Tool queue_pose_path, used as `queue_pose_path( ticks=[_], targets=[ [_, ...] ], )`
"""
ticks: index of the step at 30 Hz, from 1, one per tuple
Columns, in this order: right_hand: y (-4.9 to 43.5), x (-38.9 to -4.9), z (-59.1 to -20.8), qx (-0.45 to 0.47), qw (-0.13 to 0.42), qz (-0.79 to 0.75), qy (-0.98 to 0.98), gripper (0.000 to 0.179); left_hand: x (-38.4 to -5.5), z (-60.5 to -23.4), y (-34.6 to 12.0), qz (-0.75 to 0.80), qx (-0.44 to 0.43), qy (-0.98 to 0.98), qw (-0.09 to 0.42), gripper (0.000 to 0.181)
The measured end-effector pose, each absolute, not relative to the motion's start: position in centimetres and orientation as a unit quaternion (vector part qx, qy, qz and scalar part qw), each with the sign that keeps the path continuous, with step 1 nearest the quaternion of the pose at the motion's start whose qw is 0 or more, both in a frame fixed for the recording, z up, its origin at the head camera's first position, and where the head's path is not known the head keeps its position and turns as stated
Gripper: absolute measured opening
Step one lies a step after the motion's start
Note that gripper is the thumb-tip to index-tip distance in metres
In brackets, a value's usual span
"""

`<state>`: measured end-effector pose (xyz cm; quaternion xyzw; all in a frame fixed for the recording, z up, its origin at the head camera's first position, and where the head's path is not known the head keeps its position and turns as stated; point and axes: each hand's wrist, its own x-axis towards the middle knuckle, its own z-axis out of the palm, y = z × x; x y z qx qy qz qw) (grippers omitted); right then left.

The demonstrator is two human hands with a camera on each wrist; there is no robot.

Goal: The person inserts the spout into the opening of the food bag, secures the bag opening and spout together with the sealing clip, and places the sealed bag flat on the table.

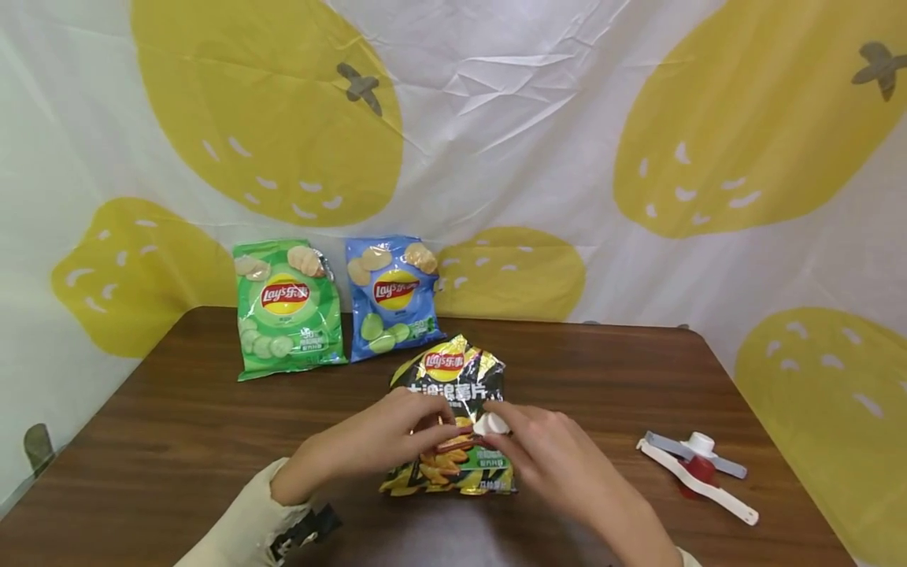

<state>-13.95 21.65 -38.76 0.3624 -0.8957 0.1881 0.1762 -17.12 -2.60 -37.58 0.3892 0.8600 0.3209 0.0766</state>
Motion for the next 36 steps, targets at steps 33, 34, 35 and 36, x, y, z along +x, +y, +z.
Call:
queue_pose_path(
  ticks=[33, 34, 35, 36],
  targets=[
    [21.1, -13.5, -40.4, 0.398, -0.028, 0.235, -0.886, 0.009, -14.3, -41.6, -1.7, 0.096, 0.434, 0.895, 0.027, 0.022],
    [21.0, -13.6, -40.6, 0.4, -0.023, 0.235, -0.886, 0.009, -14.4, -41.8, -1.7, 0.094, 0.429, 0.898, 0.027, 0.021],
    [20.9, -13.7, -40.9, 0.4, -0.017, 0.234, -0.886, 0.009, -14.5, -42.0, -1.8, 0.093, 0.424, 0.9, 0.025, 0.021],
    [20.8, -13.8, -41.2, 0.398, -0.011, 0.232, -0.887, 0.008, -14.6, -42.2, -1.8, 0.09, 0.419, 0.903, 0.022, 0.02]
  ],
)
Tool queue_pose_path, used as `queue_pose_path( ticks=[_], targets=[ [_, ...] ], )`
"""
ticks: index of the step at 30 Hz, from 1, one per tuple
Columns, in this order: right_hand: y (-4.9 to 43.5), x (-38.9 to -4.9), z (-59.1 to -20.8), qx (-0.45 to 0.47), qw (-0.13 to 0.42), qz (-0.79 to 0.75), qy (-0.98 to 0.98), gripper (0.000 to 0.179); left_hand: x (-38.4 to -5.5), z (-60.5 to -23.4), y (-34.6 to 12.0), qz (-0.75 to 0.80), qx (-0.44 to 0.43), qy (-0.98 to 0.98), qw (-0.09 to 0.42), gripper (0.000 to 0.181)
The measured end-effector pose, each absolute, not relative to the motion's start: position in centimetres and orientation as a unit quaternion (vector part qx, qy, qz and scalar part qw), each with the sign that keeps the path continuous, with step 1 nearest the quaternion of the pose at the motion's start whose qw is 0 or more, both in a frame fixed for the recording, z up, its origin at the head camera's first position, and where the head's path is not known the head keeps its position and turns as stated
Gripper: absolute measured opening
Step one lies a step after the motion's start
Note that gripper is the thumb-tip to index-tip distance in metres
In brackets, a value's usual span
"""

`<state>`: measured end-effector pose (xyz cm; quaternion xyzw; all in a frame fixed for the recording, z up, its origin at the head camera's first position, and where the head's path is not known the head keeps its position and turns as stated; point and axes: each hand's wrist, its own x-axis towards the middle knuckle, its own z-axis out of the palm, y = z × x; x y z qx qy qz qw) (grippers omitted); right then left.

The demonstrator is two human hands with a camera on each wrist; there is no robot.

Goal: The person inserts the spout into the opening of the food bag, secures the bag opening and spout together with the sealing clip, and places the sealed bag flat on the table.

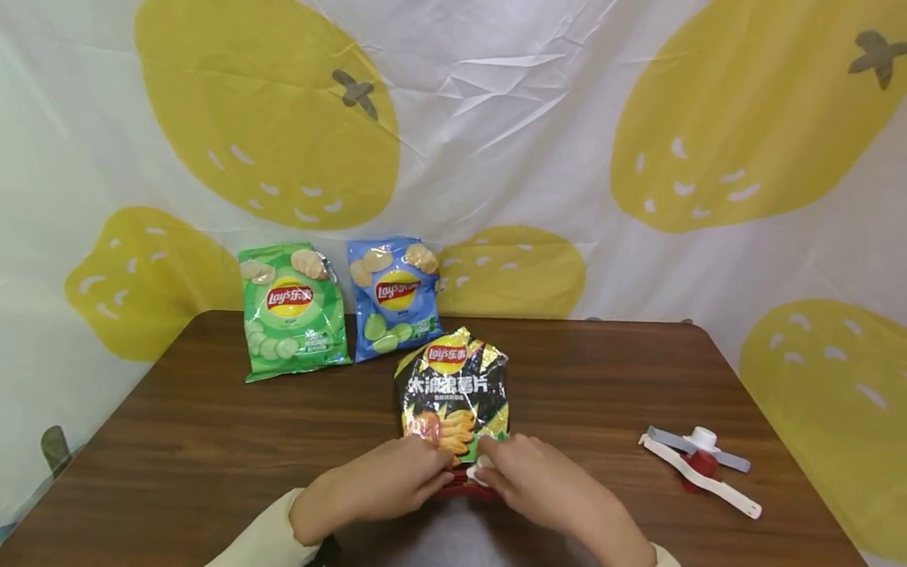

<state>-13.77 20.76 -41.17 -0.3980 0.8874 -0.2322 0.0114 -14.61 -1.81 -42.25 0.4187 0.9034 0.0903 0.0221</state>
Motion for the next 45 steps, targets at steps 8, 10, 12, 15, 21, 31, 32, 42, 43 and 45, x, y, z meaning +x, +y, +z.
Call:
queue_pose_path(
  ticks=[8, 10, 12, 15, 21, 31, 32, 42, 43, 45],
  targets=[
    [19.7, -14.2, -43.3, -0.372, -0.002, -0.183, 0.91, 0.009, -15.2, -44.0, -2.1, 0.082, 0.397, 0.914, 0.001, 0.019],
    [19.5, -14.1, -43.6, -0.373, -0.024, -0.164, 0.913, 0.007, -15.2, -44.3, -2.2, 0.079, 0.402, 0.912, -0.017, 0.02],
    [19.2, -13.9, -43.8, -0.374, -0.063, -0.139, 0.915, 0.009, -15.2, -44.5, -2.3, 0.078, 0.408, 0.909, -0.041, 0.021],
    [18.7, -13.5, -44.0, -0.368, -0.126, -0.092, 0.917, 0.012, -15.3, -44.7, -2.4, 0.066, 0.414, 0.905, -0.072, 0.022],
    [18.2, -13.6, -44.1, -0.393, -0.195, -0.074, 0.896, 0.022, -15.5, -45.0, -2.4, 0.048, 0.405, 0.908, -0.091, 0.018],
    [19.3, -14.0, -42.5, -0.431, -0.151, -0.161, 0.875, 0.035, -15.8, -45.2, -1.9, 0.024, 0.408, 0.905, -0.119, 0.015],
    [19.5, -14.0, -42.3, -0.422, -0.151, -0.168, 0.878, 0.033, -15.7, -45.1, -1.9, 0.024, 0.403, 0.907, -0.118, 0.014],
    [21.3, -14.9, -40.4, -0.364, -0.217, -0.204, 0.883, 0.026, -15.4, -43.1, -2.4, 0.068, 0.379, 0.92, -0.079, 0.013],
    [21.5, -15.1, -40.1, -0.361, -0.225, -0.207, 0.881, 0.027, -15.6, -42.7, -2.5, 0.082, 0.384, 0.916, -0.084, 0.014],
    [21.8, -15.5, -39.6, -0.353, -0.238, -0.215, 0.879, 0.025, -16.3, -41.8, -3.0, 0.112, 0.389, 0.91, -0.091, 0.017]
  ],
)
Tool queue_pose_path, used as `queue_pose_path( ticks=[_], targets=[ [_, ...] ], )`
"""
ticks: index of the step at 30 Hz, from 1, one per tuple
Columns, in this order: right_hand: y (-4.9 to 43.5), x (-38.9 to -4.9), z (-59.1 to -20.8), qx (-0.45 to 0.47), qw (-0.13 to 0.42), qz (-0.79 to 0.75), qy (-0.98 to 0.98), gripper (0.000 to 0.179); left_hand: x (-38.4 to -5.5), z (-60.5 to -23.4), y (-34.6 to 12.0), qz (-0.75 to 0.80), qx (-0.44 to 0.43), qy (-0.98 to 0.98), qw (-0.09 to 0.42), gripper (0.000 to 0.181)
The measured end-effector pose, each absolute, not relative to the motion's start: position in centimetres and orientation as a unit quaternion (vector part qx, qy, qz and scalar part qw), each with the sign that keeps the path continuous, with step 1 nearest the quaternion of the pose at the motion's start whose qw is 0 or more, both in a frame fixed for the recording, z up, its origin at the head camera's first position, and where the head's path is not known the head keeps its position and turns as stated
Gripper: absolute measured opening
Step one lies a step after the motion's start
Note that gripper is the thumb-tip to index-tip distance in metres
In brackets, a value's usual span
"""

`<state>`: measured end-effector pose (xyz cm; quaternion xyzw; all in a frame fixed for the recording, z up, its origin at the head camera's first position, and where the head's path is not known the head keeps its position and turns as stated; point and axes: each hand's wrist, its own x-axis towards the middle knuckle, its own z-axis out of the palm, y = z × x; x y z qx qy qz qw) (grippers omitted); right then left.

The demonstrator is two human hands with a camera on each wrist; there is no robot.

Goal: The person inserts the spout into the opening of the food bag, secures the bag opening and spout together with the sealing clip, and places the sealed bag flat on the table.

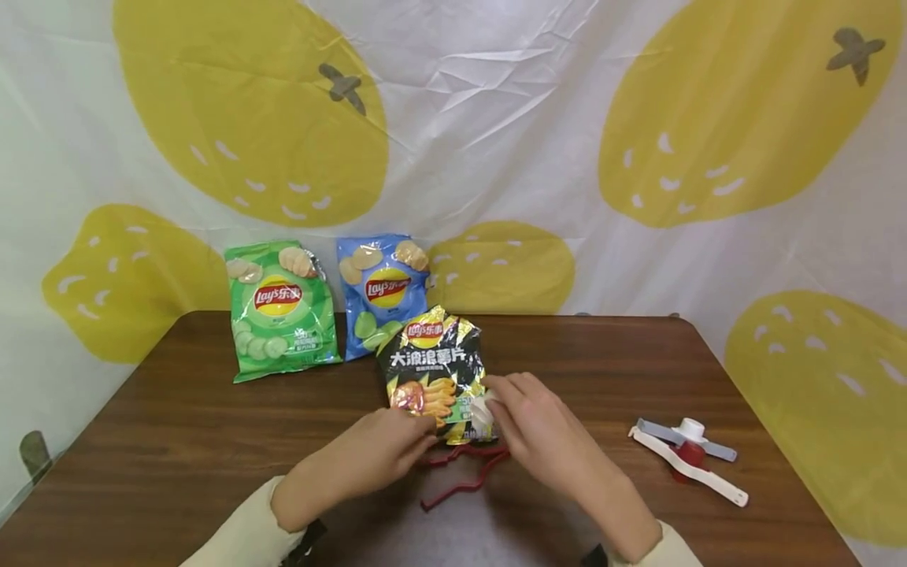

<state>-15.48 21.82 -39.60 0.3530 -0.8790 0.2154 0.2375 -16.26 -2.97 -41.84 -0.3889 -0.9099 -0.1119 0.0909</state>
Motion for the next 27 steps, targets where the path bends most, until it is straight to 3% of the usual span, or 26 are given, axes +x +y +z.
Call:
queue_pose_path(
  ticks=[6, 11, 18, 24, 27],
  targets=[
    [22.1, -17.4, -37.7, 0.325, 0.244, 0.254, -0.877, 0.012, -19.3, -38.0, -4.7, -0.229, -0.363, -0.898, 0.1, 0.014],
    [21.2, -19.5, -36.5, 0.31, 0.226, 0.285, -0.879, 0.015, -22.3, -36.2, -5.6, -0.299, -0.317, -0.89, 0.135, 0.012],
    [19.9, -21.9, -36.6, 0.288, 0.199, 0.313, -0.883, 0.02, -25.0, -37.2, -5.5, -0.317, -0.295, -0.89, 0.142, 0.013],
    [19.5, -23.1, -37.9, 0.26, 0.124, 0.367, -0.884, 0.025, -26.3, -38.5, -5.5, -0.301, -0.278, -0.896, 0.171, 0.013],
    [19.4, -23.7, -39.0, 0.249, 0.12, 0.37, -0.887, 0.026, -26.8, -39.3, -5.3, -0.301, -0.269, -0.898, 0.176, 0.013]
  ],
)
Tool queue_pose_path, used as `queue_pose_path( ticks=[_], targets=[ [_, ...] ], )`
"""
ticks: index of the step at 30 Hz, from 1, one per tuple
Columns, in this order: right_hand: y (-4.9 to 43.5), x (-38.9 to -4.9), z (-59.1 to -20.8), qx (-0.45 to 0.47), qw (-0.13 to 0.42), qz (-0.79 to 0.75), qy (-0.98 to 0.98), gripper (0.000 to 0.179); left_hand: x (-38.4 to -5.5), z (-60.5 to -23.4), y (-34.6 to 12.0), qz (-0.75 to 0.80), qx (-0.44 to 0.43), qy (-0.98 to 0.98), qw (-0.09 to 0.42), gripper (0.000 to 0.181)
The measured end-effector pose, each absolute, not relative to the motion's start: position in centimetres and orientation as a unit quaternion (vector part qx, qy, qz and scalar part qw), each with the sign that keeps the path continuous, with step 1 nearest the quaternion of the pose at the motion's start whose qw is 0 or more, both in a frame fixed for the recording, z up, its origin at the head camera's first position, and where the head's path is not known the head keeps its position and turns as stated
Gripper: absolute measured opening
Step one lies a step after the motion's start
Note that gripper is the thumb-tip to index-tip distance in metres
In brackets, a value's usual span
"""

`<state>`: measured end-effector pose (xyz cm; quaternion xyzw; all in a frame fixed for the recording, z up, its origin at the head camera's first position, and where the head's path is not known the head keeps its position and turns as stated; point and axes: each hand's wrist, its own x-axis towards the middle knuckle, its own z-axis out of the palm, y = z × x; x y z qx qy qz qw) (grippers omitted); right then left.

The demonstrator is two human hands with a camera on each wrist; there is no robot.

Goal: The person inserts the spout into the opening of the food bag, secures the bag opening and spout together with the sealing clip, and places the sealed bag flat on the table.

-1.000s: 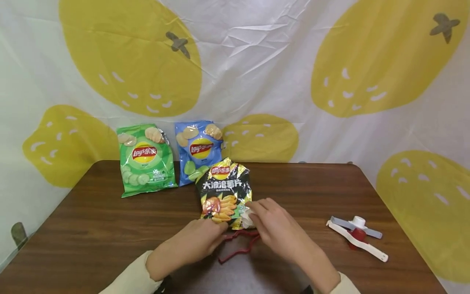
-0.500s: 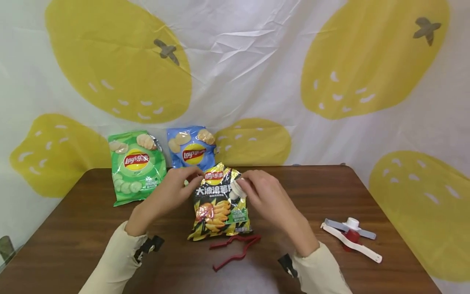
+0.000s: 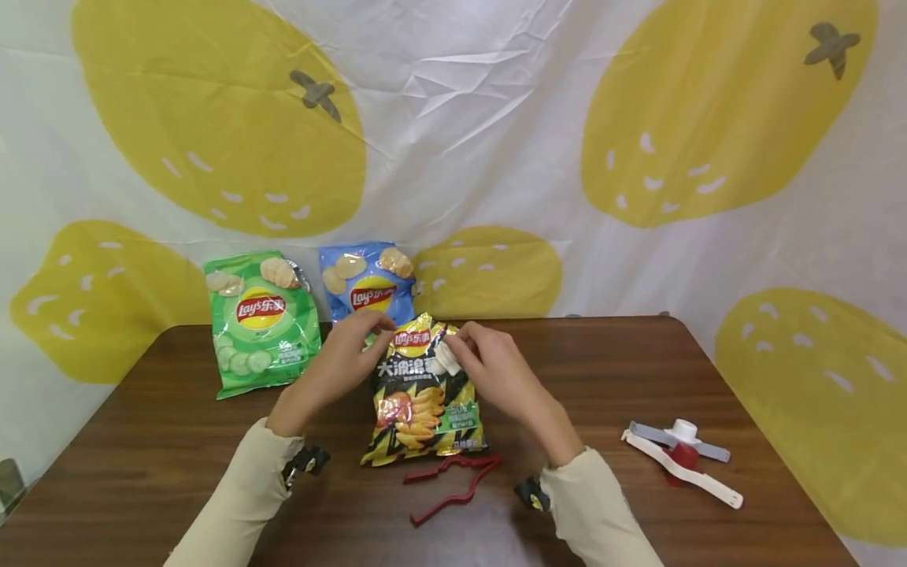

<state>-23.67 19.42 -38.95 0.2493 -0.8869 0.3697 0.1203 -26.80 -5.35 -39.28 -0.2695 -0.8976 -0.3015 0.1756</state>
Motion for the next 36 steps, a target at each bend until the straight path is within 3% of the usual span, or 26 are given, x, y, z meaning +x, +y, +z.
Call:
queue_pose_path(
  ticks=[5, 12, 21, 27, 36],
  targets=[
    [19.6, -24.2, -40.4, 0.235, 0.124, 0.331, -0.905, 0.024, -27.5, -40.8, -4.9, -0.315, -0.25, -0.903, 0.151, 0.018],
    [20.0, -24.7, -42.0, 0.22, 0.016, 0.335, -0.916, 0.026, -28.2, -42.5, -4.8, -0.326, -0.221, -0.91, 0.13, 0.027],
    [19.9, -25.6, -42.4, 0.241, 0.026, 0.337, -0.91, 0.024, -28.1, -43.2, -5.1, -0.325, -0.138, -0.933, 0.069, 0.051],
    [19.3, -25.7, -42.3, 0.251, 0.036, 0.339, -0.906, 0.024, -27.7, -42.7, -5.7, -0.363, -0.136, -0.92, 0.052, 0.047],
    [19.4, -25.2, -41.4, 0.247, 0.045, 0.337, -0.907, 0.023, -27.2, -41.5, -5.2, -0.364, -0.168, -0.912, 0.093, 0.022]
  ],
)
